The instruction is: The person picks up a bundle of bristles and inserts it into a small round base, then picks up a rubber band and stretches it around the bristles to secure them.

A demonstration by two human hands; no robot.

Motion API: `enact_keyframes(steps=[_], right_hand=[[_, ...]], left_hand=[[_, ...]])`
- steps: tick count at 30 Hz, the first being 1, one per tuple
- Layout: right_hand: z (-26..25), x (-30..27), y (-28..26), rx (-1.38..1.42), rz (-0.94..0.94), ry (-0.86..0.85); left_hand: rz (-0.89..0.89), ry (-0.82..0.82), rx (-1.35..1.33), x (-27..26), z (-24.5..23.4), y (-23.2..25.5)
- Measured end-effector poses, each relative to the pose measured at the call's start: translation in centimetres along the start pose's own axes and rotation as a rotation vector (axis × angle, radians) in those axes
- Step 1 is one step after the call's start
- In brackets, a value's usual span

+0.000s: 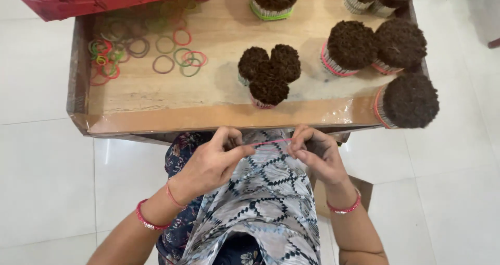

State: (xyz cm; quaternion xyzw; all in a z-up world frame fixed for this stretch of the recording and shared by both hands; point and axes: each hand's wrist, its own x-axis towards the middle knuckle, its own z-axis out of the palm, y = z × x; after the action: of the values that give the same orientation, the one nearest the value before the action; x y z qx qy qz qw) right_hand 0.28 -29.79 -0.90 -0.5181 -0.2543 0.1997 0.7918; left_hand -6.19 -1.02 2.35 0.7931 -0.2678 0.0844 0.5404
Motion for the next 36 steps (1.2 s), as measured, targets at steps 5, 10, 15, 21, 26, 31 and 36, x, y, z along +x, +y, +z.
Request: enact_keyframes(steps=[5,10,15,21,26,31,36], right_hand=[[-0.2,2.0,-3.2,-1.087,-0.117,0.092],[-1.7,5.4,-5.9,-1.218,-0.064,0.165],[-3.6,10.0,-7.2,-1.041,0.418,0.009],[-8.2,13.9,-4.7,-0.972,0.425,-0.191],[-9.8,14.4,-2.7,-1.084,0.345,-0.249],[-11.1,14.1,0.8,-0.834,0.31,-0.154],[-9.2,13.6,0.6,-0.437,0.304,-0.005]], left_hand=[[-0.088,0.05,0.531,3.3,-1.7,-0.1],[-0.162,0.228,0.458,7.8,-3.8,-2.0],[-0.363,0.147,0.441,11.9,-4.3,-4.8],[-0.315,0.082,0.475,13.7,-4.5,-11.1],[-0.416,0.043,0.413,13.9,-3.8,-12.5],[-0.703,0.008,0.306,13.9,-2.4,-13.2],[-0.202,0.306,0.518,13.0,-0.8,-18.0]])
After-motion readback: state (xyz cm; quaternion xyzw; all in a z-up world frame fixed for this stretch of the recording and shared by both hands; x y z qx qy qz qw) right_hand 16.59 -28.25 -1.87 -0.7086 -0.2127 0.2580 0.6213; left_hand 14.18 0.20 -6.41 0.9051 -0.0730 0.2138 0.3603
